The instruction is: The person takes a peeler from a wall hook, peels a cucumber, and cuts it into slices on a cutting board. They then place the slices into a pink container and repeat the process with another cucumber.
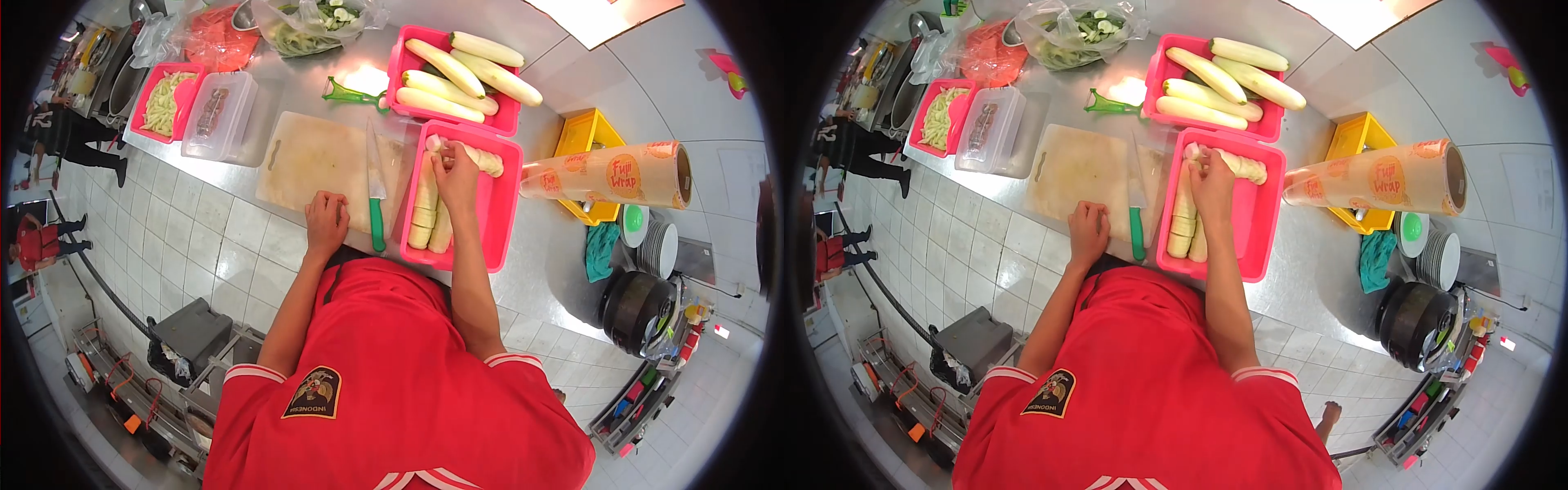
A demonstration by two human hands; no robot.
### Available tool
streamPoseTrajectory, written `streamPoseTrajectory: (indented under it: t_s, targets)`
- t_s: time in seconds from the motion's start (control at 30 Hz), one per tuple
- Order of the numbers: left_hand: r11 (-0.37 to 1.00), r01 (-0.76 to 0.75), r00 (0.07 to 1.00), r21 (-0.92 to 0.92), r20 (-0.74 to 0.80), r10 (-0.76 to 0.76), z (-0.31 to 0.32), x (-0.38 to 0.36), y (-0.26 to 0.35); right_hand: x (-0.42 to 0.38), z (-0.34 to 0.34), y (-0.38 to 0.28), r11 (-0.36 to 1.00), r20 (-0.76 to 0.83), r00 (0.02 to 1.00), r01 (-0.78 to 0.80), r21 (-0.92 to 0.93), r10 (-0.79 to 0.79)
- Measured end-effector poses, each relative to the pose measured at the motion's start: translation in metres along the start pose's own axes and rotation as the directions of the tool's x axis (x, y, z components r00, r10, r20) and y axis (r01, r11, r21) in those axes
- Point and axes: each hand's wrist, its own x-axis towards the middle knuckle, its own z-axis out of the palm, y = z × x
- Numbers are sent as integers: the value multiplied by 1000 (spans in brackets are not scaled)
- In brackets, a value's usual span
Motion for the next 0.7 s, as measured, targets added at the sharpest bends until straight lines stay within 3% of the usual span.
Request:
streamPoseTrajectory:
  t_s: [0.13,0.2,0.23,0.3,0.43,0.53,0.6,0.63,0.67,0.7]
  targets:
    - [1000,-13,1000,18,-6,13,1,1,0,-9,-8,-2,995,44,995,-94,21,93]
    - [1000,-16,1000,22,0,16,2,1,1,-6,-6,-6,967,-66,988,119,-225,-137]
    - [1000,-16,1000,22,-4,17,2,1,2,-3,-2,-8,967,-71,988,116,-226,-135]
    - [1000,-18,1000,25,-13,19,1,0,2,7,8,-11,915,-47,996,53,-399,-78]
    - [1000,-17,1000,5,5,17,-3,0,1,19,19,-11,843,59,994,109,-526,-92]
    - [1000,-7,1000,-22,15,7,-8,-4,1,16,18,-14,872,-16,986,142,-469,-169]
    - [999,-3,1000,-42,11,4,-12,-7,0,11,10,-19,960,-136,991,-29,-280,-10]
    - [997,2,1000,-75,31,0,-16,-7,0,8,4,-20,960,-127,992,-22,-278,-14]
    - [994,7,998,-109,55,0,-19,-7,1,4,-3,-20,993,-73,991,-105,47,108]
    - [994,10,998,-107,57,-4,-21,-8,0,-2,-10,-24,911,15,977,-202,360,210]
